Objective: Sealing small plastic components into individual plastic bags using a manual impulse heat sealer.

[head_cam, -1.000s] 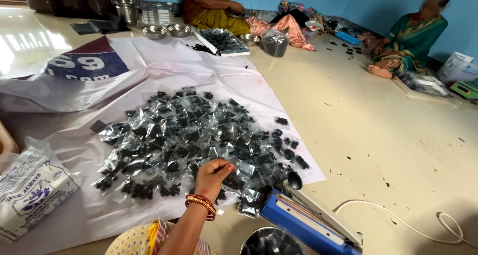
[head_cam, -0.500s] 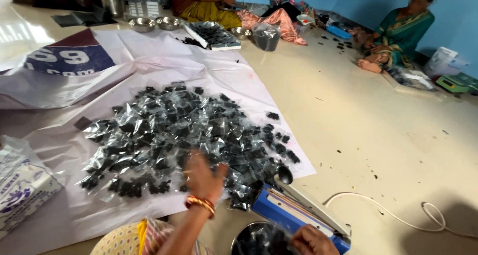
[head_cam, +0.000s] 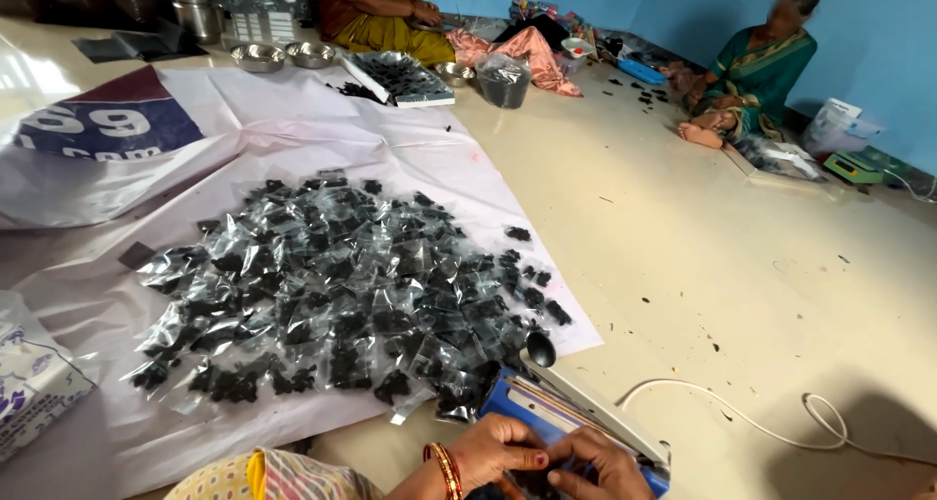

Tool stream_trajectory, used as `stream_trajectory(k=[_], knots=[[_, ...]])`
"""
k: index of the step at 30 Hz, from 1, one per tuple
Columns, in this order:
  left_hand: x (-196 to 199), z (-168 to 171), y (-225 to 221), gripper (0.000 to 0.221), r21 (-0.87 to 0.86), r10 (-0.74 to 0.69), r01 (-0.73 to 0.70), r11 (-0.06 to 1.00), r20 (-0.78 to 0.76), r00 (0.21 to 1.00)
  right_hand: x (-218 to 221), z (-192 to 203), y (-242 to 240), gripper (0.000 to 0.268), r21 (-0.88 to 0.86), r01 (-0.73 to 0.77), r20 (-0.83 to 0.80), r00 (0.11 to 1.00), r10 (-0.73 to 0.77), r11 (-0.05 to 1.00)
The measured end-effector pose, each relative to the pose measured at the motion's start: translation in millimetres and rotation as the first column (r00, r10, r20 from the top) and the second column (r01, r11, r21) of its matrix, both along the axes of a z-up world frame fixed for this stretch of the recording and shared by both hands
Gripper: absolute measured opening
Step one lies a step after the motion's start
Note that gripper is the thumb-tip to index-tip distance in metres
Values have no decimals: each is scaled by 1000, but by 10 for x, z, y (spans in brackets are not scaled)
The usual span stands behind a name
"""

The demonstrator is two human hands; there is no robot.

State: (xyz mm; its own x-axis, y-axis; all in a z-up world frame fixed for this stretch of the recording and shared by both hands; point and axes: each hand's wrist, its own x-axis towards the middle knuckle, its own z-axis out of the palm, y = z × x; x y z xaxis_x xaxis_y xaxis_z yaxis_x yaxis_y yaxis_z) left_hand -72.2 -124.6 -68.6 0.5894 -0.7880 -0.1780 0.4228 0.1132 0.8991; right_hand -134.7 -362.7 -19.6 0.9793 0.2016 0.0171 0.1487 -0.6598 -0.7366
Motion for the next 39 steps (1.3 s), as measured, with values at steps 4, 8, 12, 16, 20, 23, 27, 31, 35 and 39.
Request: stream_trajectory(k=[4, 8, 12, 16, 20, 23, 27, 31, 35, 39], knots=[[44, -113, 7, 28, -10, 22, -23, 1000, -57, 998, 131, -495, -229, 24, -57, -91, 13, 996, 92, 994], [51, -224, -62, 24, -67, -3, 2, 998, -18, 1000, 128, -607, -288, 15, -47, -17, -30, 999, 16, 999], [54, -231, -76, 24, -72, 91, -99, 993, -108, 990, 98, -592, -160, 16, 105, 95, -115, 990, -83, 990], [65, -322, -114, 26, -132, 205, -225, 965, -151, 967, 129, -774, -154, 17, 278, 235, -211, 961, -179, 931], [44, -287, -128, 24, -84, 230, -253, 964, -217, 949, 205, -833, -85, 18, 241, 403, -331, 889, -316, 883], [110, -596, -224, 25, -120, 279, -291, 949, -111, 954, 237, -918, -98, 39, 465, 493, -329, 868, -373, 736], [12, -209, -100, 23, -93, 397, -416, 905, -174, 901, 280, -1163, -242, 41, 499, 435, -321, 896, -306, 750], [16, -826, -314, 26, -67, 417, -510, 858, -491, 765, 331, -1296, -385, 41, 570, 355, -206, 935, -290, 741], [71, -1310, -575, 24, -174, 262, -376, 910, -460, 848, 399, -1404, -550, 43, 508, 424, -323, 901, -291, 750], [98, -1552, -750, 25, -99, 410, -496, 863, -438, 800, 407, -858, -322, 37, 125, 416, -85, 909, -408, 901]])
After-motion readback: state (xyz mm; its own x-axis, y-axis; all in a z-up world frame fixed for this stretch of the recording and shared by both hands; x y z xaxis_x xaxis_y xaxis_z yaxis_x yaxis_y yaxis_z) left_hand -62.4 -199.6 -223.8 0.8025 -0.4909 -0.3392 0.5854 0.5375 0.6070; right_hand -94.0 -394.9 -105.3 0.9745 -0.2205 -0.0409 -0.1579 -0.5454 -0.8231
